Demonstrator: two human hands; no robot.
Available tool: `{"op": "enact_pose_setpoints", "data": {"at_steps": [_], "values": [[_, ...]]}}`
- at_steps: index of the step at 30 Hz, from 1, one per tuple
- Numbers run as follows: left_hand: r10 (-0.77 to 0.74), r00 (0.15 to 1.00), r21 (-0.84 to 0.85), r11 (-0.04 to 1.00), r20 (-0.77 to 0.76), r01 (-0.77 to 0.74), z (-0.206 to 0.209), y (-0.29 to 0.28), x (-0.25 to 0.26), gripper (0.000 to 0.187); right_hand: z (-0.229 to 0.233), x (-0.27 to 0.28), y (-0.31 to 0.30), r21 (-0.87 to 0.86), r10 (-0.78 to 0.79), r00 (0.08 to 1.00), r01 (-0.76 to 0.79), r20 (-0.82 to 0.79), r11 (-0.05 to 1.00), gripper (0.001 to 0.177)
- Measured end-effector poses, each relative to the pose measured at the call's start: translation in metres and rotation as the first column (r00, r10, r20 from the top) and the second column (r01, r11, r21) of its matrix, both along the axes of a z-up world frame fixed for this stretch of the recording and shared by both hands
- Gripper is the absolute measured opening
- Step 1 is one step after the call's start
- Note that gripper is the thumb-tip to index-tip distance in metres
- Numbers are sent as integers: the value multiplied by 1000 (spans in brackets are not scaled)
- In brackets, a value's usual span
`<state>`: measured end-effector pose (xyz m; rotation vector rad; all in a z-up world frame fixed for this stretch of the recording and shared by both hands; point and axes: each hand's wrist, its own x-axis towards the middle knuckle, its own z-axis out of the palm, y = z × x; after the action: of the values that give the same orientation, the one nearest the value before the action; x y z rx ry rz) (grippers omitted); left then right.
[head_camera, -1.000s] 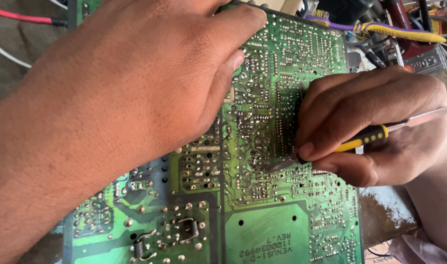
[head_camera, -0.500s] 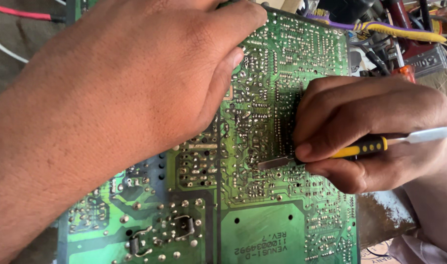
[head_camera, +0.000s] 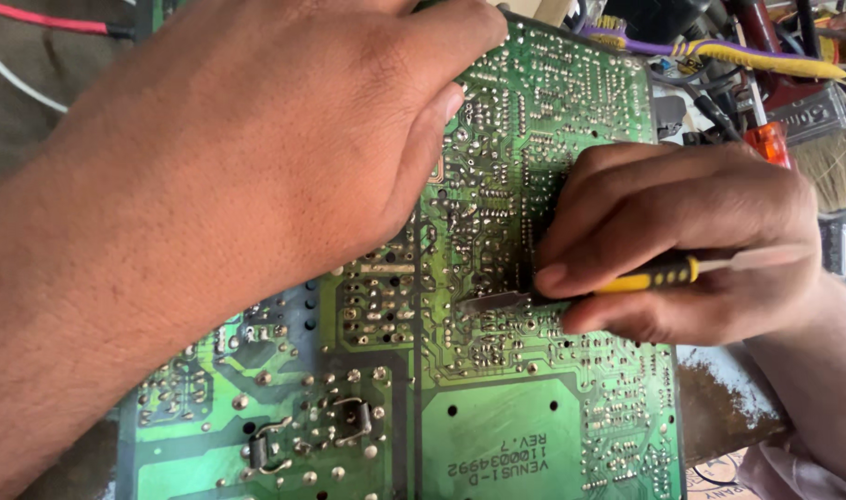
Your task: The person uses a small flat-head screwdriver to scrape and clean the surface of a green printed circuit board. They systematically move the tool across various solder points and traces to remove residue or oxidation. The person holds the board steady with their left hand while performing the scraping action with their right hand.
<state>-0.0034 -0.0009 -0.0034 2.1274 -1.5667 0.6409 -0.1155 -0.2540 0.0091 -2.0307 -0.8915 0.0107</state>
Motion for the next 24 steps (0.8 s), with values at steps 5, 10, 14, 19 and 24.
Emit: {"op": "enact_pose_setpoints", "data": {"at_steps": [5, 10, 14, 19, 24], "values": [[-22, 997, -16, 1000, 73, 23, -3, 1, 3, 20, -2, 0, -10, 130, -57, 995, 68, -86, 989, 18], [-10, 997, -20, 1000, 73, 11, -2, 1, 3, 22, 7, 0, -6, 26, -55, 994, 57, -92, 998, 14], [-19, 999, -4, 1000, -32, 19, -2, 0, 3, 24, 9, 1, -1, -32, -29, 999, 28, -36, 999, 17], [-12, 999, -7, 1000, 33, 12, -3, 1, 3, 24, 7, -1, -2, -10, -30, 999, 30, -44, 999, 15], [-12, 999, -16, 1000, 43, 13, -2, 1, 5, 24, 2, 6, 0, -45, 121, 976, -115, 182, 992, 15]]}}
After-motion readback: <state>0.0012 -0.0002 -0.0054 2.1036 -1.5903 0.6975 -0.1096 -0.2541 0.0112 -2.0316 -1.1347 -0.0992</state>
